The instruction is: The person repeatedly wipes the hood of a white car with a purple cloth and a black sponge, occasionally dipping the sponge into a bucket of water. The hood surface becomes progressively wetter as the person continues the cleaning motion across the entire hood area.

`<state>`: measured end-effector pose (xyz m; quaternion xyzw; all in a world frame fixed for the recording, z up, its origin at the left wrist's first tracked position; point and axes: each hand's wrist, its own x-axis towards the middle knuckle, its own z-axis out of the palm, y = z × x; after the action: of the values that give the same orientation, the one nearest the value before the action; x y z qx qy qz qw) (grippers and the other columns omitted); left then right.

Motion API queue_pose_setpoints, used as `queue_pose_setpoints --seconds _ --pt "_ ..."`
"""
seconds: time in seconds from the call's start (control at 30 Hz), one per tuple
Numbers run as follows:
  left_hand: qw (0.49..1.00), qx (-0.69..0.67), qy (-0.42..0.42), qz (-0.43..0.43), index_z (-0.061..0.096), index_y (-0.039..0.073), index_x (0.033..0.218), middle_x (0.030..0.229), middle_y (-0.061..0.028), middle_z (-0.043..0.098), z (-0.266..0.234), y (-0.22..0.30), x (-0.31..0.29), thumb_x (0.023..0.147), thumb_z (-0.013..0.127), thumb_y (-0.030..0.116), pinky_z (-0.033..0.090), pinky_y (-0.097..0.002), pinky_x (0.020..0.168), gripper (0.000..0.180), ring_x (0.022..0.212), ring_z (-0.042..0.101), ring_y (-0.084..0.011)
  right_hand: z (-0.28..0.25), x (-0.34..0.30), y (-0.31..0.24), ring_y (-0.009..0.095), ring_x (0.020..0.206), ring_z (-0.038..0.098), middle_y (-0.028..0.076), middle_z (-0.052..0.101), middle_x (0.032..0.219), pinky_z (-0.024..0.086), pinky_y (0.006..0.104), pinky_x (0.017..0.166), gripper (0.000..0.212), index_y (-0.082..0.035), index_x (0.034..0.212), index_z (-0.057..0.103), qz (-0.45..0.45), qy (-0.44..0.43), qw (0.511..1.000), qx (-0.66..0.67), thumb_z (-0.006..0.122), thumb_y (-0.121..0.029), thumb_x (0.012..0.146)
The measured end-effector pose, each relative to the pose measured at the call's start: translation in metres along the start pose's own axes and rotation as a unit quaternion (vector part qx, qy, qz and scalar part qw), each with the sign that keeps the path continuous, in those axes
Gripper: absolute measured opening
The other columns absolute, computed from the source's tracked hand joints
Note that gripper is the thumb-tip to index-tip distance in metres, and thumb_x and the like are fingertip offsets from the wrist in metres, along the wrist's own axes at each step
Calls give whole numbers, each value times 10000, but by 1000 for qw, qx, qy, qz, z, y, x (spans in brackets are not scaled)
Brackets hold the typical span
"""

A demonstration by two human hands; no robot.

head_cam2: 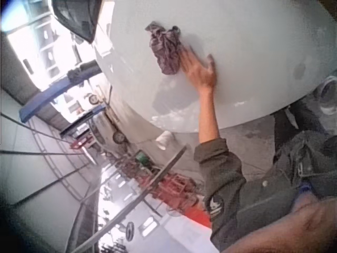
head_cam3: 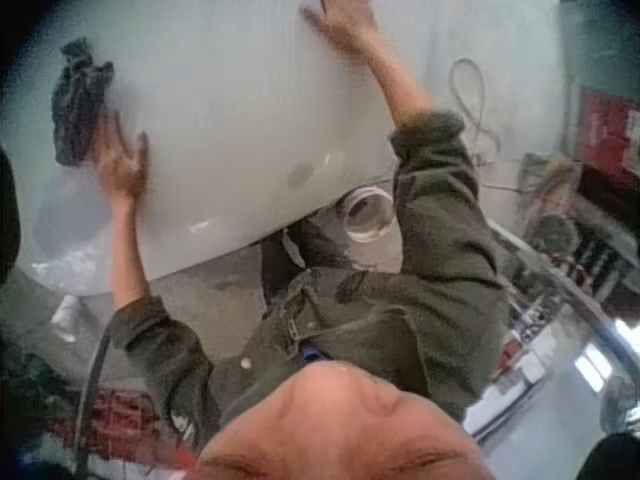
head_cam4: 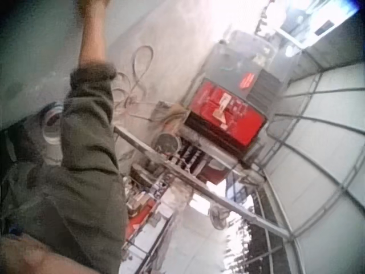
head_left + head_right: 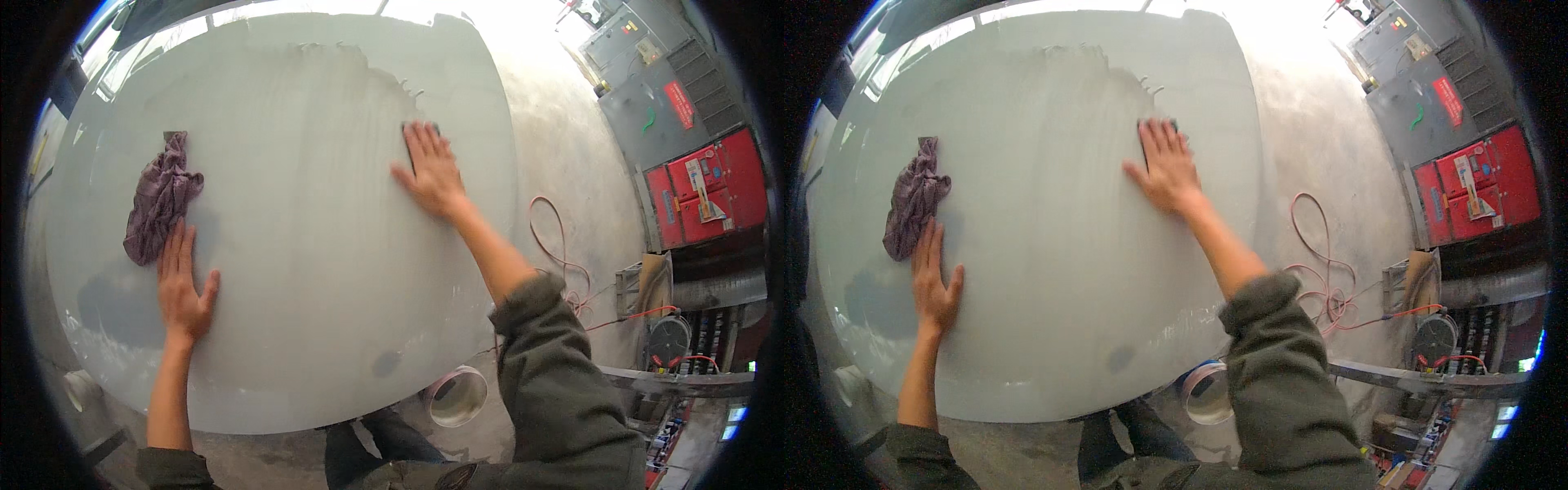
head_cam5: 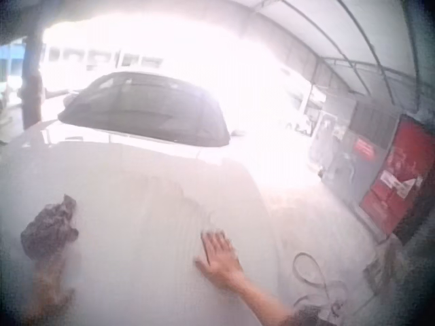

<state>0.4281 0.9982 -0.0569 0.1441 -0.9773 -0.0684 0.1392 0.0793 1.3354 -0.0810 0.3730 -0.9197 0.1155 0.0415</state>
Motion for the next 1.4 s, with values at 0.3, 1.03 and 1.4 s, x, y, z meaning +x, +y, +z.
queue_pose_setpoints --seconds 0.3,1.03,1.4 --pt "999 33 14 18 375 77 1608 1674 -143 342 3 -21 6 1021 544 397 211 -475 1276 689 1547 314 -336 13 -157 -80 331 1607 126 149 205 1725 92 497 1297 836 -34 1630 288 -7 20 1000 7 376 -632 1054" --pt "995 36 49 75 389 95 1605 1662 -130 375 22 -36 12 1066 485 446 227 -460 1273 650 1545 322 -326 20 -197 -50 320 1611 113 179 164 1730 83 488 1306 887 -32 1644 240 147 84 986 0 333 -674 1039" --pt "995 26 43 84 406 54 1585 1660 -175 361 10 -45 14 1074 474 394 235 -450 1260 618 1539 324 -349 38 -311 -143 314 1621 36 143 102 1748 11 475 1310 880 -46 1662 183 72 64 994 41 292 -671 1052"
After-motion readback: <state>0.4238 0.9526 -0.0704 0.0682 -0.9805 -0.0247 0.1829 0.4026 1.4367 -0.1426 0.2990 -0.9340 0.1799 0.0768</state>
